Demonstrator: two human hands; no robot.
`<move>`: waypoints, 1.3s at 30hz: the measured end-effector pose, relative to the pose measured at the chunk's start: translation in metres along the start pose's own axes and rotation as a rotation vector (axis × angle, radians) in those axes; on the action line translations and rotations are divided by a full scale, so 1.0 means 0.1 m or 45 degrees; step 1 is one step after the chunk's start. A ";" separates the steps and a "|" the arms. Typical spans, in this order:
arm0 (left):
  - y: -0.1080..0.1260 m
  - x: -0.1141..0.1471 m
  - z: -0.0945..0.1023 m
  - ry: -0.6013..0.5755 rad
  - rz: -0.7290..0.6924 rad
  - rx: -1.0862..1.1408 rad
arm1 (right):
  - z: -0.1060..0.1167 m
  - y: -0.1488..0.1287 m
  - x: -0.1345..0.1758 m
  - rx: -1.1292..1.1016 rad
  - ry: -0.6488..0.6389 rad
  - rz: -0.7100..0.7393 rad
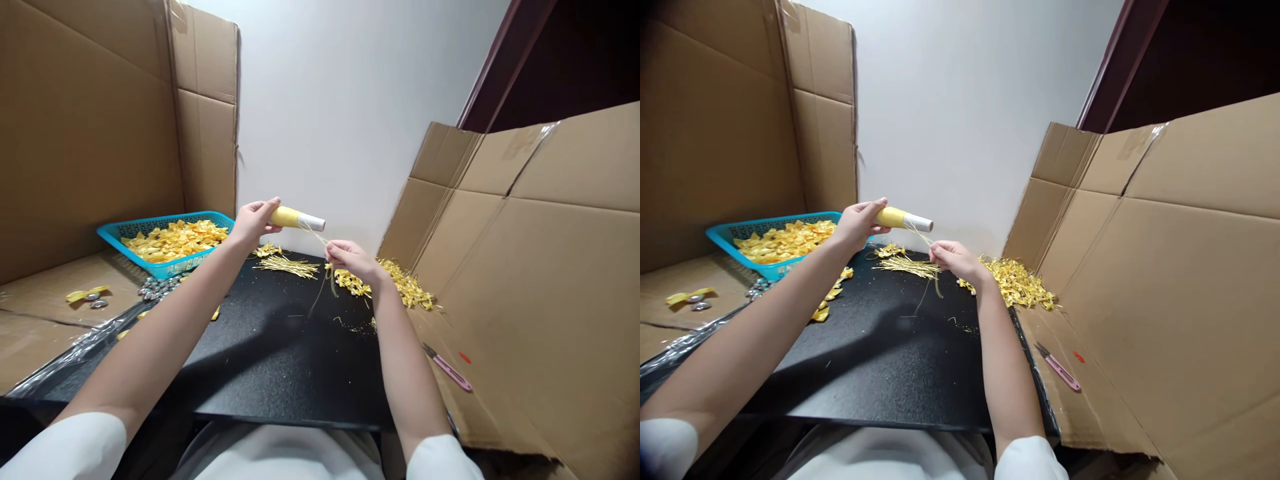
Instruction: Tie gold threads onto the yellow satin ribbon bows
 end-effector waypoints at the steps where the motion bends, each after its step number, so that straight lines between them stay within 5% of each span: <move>1: -0.01 -0.02 0.03 0.032 -0.005 0.010 | 0.06 -0.03 0.04 0.014 -0.013 -0.010; 9: -0.02 -0.13 0.20 0.214 -0.029 0.050 | 0.38 -0.12 0.35 0.156 -0.097 -0.175; 13: -0.02 -0.16 0.26 0.251 -0.027 0.066 | 0.59 -0.06 0.50 0.122 0.014 -0.206; 16: -0.02 -0.16 0.26 0.249 -0.017 0.055 | 0.78 -0.05 0.57 -0.010 0.281 -0.093; 21: -0.03 -0.10 0.17 0.146 -0.031 -0.003 | 1.10 -0.01 0.60 0.072 1.002 -0.015; 26: 0.00 0.01 0.04 0.048 -0.140 -0.076 | 1.03 -0.04 0.49 0.159 1.596 0.101; 28: 0.01 0.08 -0.02 0.010 -0.160 -0.105 | 0.82 -0.05 0.35 0.216 1.517 0.101; 31: 0.02 0.19 -0.12 -0.047 -0.177 -0.131 | 0.34 -0.03 0.08 0.273 1.098 0.042; 34: 0.01 0.28 -0.20 -0.104 -0.177 -0.157 | -0.07 -0.07 -0.08 0.506 0.884 0.115; 39: 0.01 0.31 -0.21 -0.095 -0.302 -0.263 | -0.21 -0.10 -0.15 0.716 0.686 0.202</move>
Point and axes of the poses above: each hand's wrist, its own x-axis away from the middle knuckle, its own z-axis out of the back of the hand, y = z × x, the point moved 4 cm from there along -x, towards the middle knuckle, and after that the axes turned 7 degrees about z, right-handed, at the moved point
